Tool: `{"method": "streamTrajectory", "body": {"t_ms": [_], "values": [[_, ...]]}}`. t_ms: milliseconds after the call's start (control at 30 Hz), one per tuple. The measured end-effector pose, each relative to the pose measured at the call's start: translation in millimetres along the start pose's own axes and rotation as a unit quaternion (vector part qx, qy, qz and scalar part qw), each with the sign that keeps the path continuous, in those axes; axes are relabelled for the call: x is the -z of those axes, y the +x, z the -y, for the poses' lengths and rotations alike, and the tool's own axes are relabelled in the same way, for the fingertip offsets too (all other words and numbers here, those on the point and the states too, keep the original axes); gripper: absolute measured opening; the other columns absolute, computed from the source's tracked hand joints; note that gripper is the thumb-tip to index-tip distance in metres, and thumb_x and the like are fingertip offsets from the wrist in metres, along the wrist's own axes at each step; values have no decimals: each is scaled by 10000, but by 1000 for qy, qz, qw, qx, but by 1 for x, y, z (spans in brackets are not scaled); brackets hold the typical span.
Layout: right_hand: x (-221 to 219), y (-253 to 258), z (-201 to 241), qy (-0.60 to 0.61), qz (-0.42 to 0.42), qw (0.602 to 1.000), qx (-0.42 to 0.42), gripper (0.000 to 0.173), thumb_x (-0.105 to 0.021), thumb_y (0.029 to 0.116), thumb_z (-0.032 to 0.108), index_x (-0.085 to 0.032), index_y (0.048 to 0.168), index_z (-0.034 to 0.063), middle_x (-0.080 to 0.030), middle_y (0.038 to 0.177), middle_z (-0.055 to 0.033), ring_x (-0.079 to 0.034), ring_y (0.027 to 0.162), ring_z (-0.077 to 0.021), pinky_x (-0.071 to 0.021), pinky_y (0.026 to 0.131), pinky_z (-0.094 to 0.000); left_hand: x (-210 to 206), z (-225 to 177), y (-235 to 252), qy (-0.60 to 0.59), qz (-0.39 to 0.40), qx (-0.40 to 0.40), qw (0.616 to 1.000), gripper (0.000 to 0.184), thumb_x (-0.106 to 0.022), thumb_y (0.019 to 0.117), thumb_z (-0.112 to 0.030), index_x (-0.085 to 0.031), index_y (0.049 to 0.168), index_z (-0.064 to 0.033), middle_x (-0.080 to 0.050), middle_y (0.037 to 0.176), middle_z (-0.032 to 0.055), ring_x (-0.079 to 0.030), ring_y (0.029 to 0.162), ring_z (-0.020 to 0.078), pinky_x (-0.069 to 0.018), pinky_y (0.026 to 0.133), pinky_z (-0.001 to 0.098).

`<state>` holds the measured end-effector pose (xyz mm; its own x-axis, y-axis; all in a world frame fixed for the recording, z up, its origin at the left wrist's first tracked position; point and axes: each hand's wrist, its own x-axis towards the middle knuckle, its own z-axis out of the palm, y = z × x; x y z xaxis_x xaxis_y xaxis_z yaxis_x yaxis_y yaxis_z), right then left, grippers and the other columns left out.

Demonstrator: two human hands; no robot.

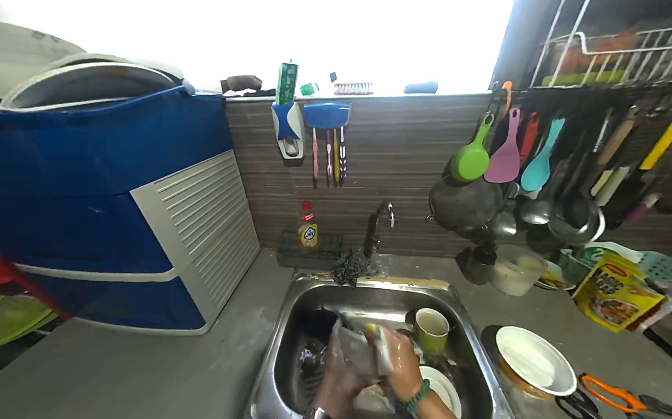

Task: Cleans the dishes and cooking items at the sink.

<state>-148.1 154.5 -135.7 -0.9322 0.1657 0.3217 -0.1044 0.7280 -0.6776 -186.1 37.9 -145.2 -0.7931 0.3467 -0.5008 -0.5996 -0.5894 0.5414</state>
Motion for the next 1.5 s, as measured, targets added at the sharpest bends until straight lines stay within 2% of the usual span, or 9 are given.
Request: {"method": "streamTrajectory", "body": {"t_ms": [133,233,367,533,700,867,1067,1233,1500], "values": [[26,17,4,175,145,961,-160,509,-441,1097,349,-476,1415,-47,-658,1154,-241,-673,1023,-299,-546,939,-464,16,2,3,-17,24,26,999,282,-374,1094,-304,-549,1132,-86,-677,873,97,-691,760,212,-602,647,402],[28,31,1,157,113,957,-215,511,-508,1083,337,-385,1413,-33,-622,1185,-246,-660,1036,-308,-539,915,-467,18,15,15,58,-38,-33,997,166,-432,1064,-114,-516,1178,-28,-625,860,106,-634,690,186,-551,589,333],[-5,0,0,-17,253,967,-41,447,-557,1037,251,-574,1367,-51,-549,1439,-252,-536,1347,-385,-429,1147,-501,11,16,27,211,-94,-210,950,367,-407,1118,-179,-508,1356,81,-641,1102,220,-640,946,240,-544,864,387],[9,4,-15,-292,424,850,109,321,-566,961,-49,-664,1266,-77,-428,1564,-256,-370,1457,-481,-365,1166,-589,8,8,34,374,-115,-256,884,422,-398,1116,-149,-425,1492,42,-687,1097,234,-708,871,260,-589,818,410],[8,19,2,-289,333,897,-27,298,-534,987,12,-696,1228,-56,-472,1546,-236,-401,1450,-455,-374,1167,-573,-22,6,39,328,-122,-280,894,418,-370,1106,-78,-399,1495,71,-606,1266,318,-658,1063,359,-541,942,467],[-30,11,-33,46,194,962,-185,229,-612,978,128,-762,995,-45,-623,1295,-233,-619,1175,-332,-486,1045,-473,-21,10,43,342,-118,-293,885,420,-362,1111,-101,-397,1491,74,-568,1326,322,-642,1096,361,-535,958,463],[-26,29,1,337,16,888,-314,220,-534,1040,45,-703,1130,-62,-694,994,-167,-644,874,-187,-536,818,-375,-24,23,39,287,-111,-265,914,456,-332,1138,-202,-377,1486,90,-527,1383,312,-566,1229,340,-458,1066,442],[-9,27,-6,39,160,984,-65,246,-564,984,57,-733,1105,-76,-597,1363,-246,-570,1285,-359,-450,1124,-452,-26,9,41,313,-92,-281,903,473,-313,1133,-177,-339,1508,111,-466,1469,326,-499,1349,354,-399,1144,438],[17,12,-24,-363,393,831,154,288,-533,946,-93,-708,1175,-83,-475,1534,-237,-415,1424,-465,-359,1159,-585,-12,-4,37,516,-78,-267,810,430,-357,1105,-105,-444,1493,58,-533,1458,279,-509,1382,358,-364,1179,466]]}}
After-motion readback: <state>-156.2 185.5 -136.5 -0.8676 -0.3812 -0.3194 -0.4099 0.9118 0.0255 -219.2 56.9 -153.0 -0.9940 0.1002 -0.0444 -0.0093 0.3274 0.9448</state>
